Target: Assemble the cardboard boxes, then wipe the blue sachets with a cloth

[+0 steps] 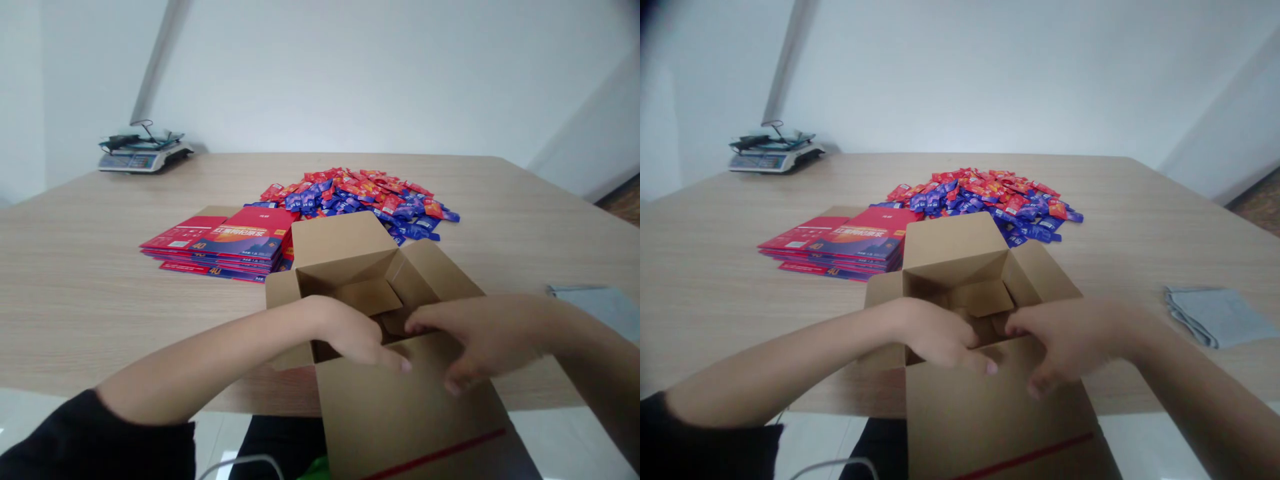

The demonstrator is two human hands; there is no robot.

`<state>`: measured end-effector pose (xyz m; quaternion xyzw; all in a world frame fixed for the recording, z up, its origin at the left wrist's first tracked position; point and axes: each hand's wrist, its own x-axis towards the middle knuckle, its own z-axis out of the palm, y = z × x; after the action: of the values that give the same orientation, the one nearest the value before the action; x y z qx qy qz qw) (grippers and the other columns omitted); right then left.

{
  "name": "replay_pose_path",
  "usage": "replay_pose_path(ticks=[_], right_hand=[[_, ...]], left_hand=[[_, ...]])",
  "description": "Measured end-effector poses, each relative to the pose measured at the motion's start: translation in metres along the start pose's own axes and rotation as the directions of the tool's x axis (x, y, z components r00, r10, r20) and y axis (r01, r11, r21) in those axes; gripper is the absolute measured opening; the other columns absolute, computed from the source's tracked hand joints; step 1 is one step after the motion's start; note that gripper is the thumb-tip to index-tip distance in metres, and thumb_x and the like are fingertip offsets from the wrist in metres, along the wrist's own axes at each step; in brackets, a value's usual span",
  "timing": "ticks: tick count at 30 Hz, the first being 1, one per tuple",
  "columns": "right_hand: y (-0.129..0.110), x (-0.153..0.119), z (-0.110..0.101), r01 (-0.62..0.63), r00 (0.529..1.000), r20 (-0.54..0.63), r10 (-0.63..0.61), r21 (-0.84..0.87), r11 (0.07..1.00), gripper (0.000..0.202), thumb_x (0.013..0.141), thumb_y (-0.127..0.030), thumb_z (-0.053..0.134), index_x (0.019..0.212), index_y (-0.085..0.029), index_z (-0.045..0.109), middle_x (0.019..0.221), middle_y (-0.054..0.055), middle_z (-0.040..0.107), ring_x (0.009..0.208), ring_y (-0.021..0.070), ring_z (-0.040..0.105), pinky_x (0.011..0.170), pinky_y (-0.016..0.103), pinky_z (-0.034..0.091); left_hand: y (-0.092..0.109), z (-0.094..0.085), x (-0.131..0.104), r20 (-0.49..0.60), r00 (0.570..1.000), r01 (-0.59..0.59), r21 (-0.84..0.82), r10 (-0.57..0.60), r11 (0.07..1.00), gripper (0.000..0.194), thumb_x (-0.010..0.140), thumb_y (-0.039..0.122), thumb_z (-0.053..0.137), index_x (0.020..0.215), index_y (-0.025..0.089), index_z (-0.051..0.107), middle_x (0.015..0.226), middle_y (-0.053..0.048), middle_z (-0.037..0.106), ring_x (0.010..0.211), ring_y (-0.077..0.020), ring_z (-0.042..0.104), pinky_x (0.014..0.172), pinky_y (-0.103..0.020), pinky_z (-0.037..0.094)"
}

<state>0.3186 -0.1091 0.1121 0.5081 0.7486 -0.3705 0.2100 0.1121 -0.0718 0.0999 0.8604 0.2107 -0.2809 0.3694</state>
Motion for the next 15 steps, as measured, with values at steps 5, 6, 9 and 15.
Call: replay_pose_path(ticks=[5, 6, 9, 15], right_hand=[[0.012, -0.002, 0.068, 0.026, 0.921, -0.377, -0.101, -0.199, 0.980, 0.020, 0.078, -0.016, 0.065, 0.096, -0.021, 0.073, 0.098, 0.009, 0.076, 0.100, 0.0310, 0.069, 0.090, 0.044, 0.049], [0.010, 0.000, 0.073, 0.032, 0.901, -0.413, -0.131, -0.238, 0.971, 0.012, 0.082, -0.015, 0.061, 0.087, -0.021, 0.070, 0.089, 0.008, 0.075, 0.093, 0.0299, 0.069, 0.087, 0.044, 0.050], [-0.005, -0.003, 0.073, 0.103, 0.841, -0.491, -0.229, -0.269, 0.958, 0.010, 0.086, -0.017, 0.060, 0.079, -0.022, 0.064, 0.083, 0.006, 0.071, 0.085, 0.0265, 0.068, 0.081, 0.042, 0.052], [-0.037, -0.021, 0.042, 0.333, 0.478, -0.732, -0.485, -0.360, 0.871, 0.028, 0.094, -0.022, 0.056, 0.122, -0.027, 0.057, 0.129, 0.010, 0.059, 0.126, 0.0264, 0.055, 0.104, 0.044, 0.049]], left_hand=[[0.008, 0.026, -0.015, 0.009, 0.993, 0.111, 0.212, -0.115, 0.971, 0.049, 0.092, 0.050, 0.055, 0.112, 0.012, 0.079, 0.094, -0.019, 0.079, 0.077, -0.0299, 0.074, 0.058, -0.035, 0.050], [0.009, 0.029, -0.018, -0.028, 0.991, 0.131, 0.239, -0.128, 0.962, 0.045, 0.092, 0.044, 0.054, 0.107, 0.012, 0.081, 0.088, -0.020, 0.078, 0.072, -0.0297, 0.073, 0.055, -0.036, 0.048], [0.010, 0.027, -0.038, -0.125, 0.980, 0.177, 0.208, -0.153, 0.962, 0.036, 0.088, 0.040, 0.056, 0.095, 0.017, 0.083, 0.077, -0.016, 0.077, 0.057, -0.0269, 0.066, 0.051, -0.037, 0.044], [-0.009, 0.010, -0.145, -0.287, 0.870, 0.420, 0.007, -0.401, 0.907, 0.022, 0.074, 0.043, 0.068, 0.083, 0.026, 0.079, 0.083, -0.004, 0.077, 0.070, -0.0236, 0.066, 0.058, -0.030, 0.044]])
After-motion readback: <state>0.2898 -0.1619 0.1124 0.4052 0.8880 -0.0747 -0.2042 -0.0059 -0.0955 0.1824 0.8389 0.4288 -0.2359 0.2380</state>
